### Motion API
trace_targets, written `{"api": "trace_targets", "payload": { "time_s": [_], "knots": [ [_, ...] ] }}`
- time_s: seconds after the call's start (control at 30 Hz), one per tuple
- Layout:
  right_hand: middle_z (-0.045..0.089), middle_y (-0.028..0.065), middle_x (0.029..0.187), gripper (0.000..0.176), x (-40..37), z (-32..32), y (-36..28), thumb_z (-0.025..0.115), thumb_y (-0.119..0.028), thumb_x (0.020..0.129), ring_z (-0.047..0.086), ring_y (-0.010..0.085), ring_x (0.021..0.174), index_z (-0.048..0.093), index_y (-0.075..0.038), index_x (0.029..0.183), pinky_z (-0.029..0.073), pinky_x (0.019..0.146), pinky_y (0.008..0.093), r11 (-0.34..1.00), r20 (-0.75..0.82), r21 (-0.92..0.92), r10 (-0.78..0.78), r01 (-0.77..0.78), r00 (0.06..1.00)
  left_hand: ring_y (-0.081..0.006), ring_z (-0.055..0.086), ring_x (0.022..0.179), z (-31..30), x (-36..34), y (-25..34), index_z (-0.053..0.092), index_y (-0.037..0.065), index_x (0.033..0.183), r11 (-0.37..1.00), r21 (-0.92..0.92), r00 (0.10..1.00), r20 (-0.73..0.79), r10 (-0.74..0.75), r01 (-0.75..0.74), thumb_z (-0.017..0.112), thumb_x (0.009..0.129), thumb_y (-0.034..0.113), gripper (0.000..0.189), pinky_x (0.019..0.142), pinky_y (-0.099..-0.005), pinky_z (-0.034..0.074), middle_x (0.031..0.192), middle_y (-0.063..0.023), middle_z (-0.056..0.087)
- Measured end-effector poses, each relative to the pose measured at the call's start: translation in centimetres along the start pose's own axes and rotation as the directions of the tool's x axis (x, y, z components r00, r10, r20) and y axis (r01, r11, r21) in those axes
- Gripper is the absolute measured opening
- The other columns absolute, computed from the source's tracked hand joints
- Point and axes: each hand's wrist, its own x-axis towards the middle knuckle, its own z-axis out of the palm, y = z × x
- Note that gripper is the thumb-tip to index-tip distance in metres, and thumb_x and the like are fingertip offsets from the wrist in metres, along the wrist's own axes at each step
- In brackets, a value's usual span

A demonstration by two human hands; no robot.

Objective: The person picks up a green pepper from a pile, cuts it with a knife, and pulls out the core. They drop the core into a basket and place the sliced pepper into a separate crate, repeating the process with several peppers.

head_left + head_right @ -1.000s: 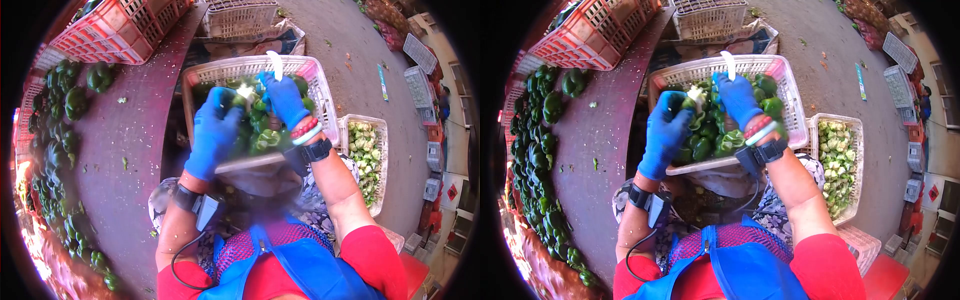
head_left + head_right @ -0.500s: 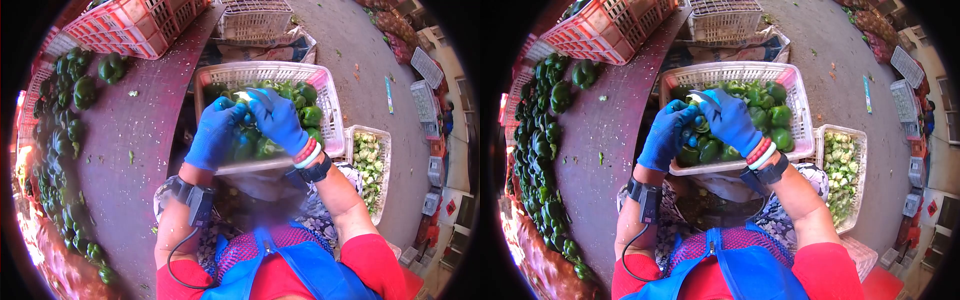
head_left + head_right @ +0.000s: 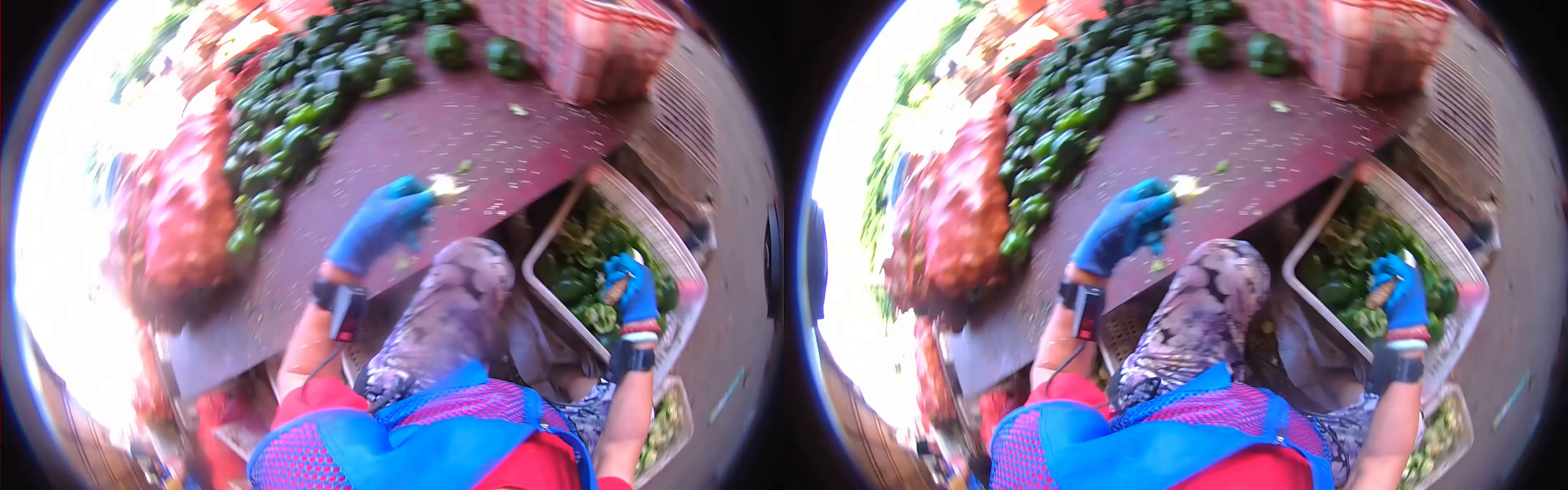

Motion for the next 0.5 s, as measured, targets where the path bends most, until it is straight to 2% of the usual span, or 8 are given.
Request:
{"api": "trace_targets", "payload": {
  "time_s": [0.1,0.17,0.23,0.3,0.33,0.37,0.4,0.5],
  "knots": [
    [0.067,0.0131,0.103,0.027,1.0,1.1,-1.0,0.062,-0.020,0.094,0.056,0.0113,0.061,0.060,-0.004,0.116,0.047,0.054,0.0269,0.945,-0.059,0.327,0.038,-0.016,0.998,-0.0160,0.061,0.052,-10.8,-10.5,-4.9,0.065,0.004,0.092,0.833,0.340,0.886,-0.327,-0.330,0.436,0.066,0.091,0.030,0.026,0.047,-0.0308,0.049,0.069,-0.0051,0.061],
    [0.065,0.0125,0.111,0.036,0.5,2.6,-0.9,0.059,-0.026,0.098,0.053,0.0100,0.060,0.055,-0.008,0.128,0.047,0.053,0.0255,0.966,-0.059,0.258,0.024,-0.008,0.998,-0.0192,0.061,0.050,-14.9,-17.2,-8.0,0.067,0.003,0.086,0.580,0.602,0.831,-0.316,-0.458,0.549,0.068,0.088,0.030,0.028,0.047,-0.0354,0.050,0.064,-0.0079,0.062],
    [0.064,0.0075,0.102,0.042,1.8,1.8,1.3,0.061,-0.032,0.098,0.049,0.0083,0.056,0.051,-0.014,0.135,0.047,0.051,0.0233,0.973,-0.089,0.226,0.077,-0.055,0.993,-0.0201,0.063,0.052,-19.4,-20.6,-11.1,0.066,0.002,0.083,0.572,0.680,0.885,-0.291,-0.365,0.459,0.068,0.088,0.031,0.029,0.049,-0.0370,0.051,0.063,-0.0090,0.062],
    [0.064,0.0056,0.094,0.035,1.6,1.6,2.3,0.063,-0.030,0.097,0.051,0.0067,0.056,0.055,-0.013,0.125,0.046,0.049,0.0206,0.961,-0.008,0.185,0.209,-0.204,0.978,-0.0190,0.063,0.055,-21.6,-19.8,-13.6,0.066,0.002,0.083,0.696,0.378,0.738,-0.591,-0.326,0.611,0.067,0.088,0.031,0.030,0.051,-0.0361,0.052,0.064,-0.0084,0.063],
    [0.064,0.0052,0.087,0.025,2.6,-0.4,3.2,0.065,-0.028,0.096,0.054,0.0057,0.059,0.059,-0.011,0.114,0.045,0.048,0.0187,0.934,0.015,0.179,0.312,-0.309,0.950,-0.0253,0.067,0.063,-24.3,-18.2,-15.7,0.068,0.000,0.087,0.782,0.337,0.699,-0.695,-0.170,0.525,0.068,0.083,0.035,0.035,0.060,-0.0394,0.052,0.071,-0.0148,0.068],
    [0.064,0.0049,0.085,0.022,1.2,1.6,3.0,0.065,-0.027,0.095,0.057,0.0063,0.061,0.060,-0.009,0.107,0.047,0.049,0.0195,0.964,-0.048,0.124,0.241,-0.234,0.969,-0.0153,0.058,0.054,-24.6,-16.1,-14.3,0.064,0.002,0.082,0.871,0.239,0.671,-0.730,-0.130,0.428,0.068,0.088,0.033,0.032,0.051,-0.0325,0.051,0.066,-0.0054,0.059],
    [0.064,0.0048,0.086,0.023,1.3,1.4,3.1,0.065,-0.028,0.096,0.057,0.0064,0.060,0.061,-0.010,0.108,0.047,0.049,0.0199,0.964,-0.097,0.152,0.234,-0.218,0.967,-0.0167,0.059,0.057,-28.1,-13.6,-16.4,0.064,0.001,0.083,0.740,0.457,0.651,-0.758,0.033,0.494,0.067,0.089,0.035,0.034,0.050,-0.0314,0.050,0.071,-0.0056,0.061],
    [0.065,0.0046,0.088,0.028,0.6,0.5,2.8,0.063,-0.032,0.097,0.056,0.0069,0.059,0.060,-0.011,0.116,0.046,0.049,0.0206,0.979,-0.243,0.160,0.166,-0.130,0.956,-0.0380,0.069,0.088,-34.3,-5.5,-19.7,0.068,-0.003,0.098,0.781,0.385,0.441,-0.883,0.158,0.492,0.066,0.080,0.049,0.056,0.082,-0.0418,0.054,0.091,-0.0239,0.071]
  ]
}}
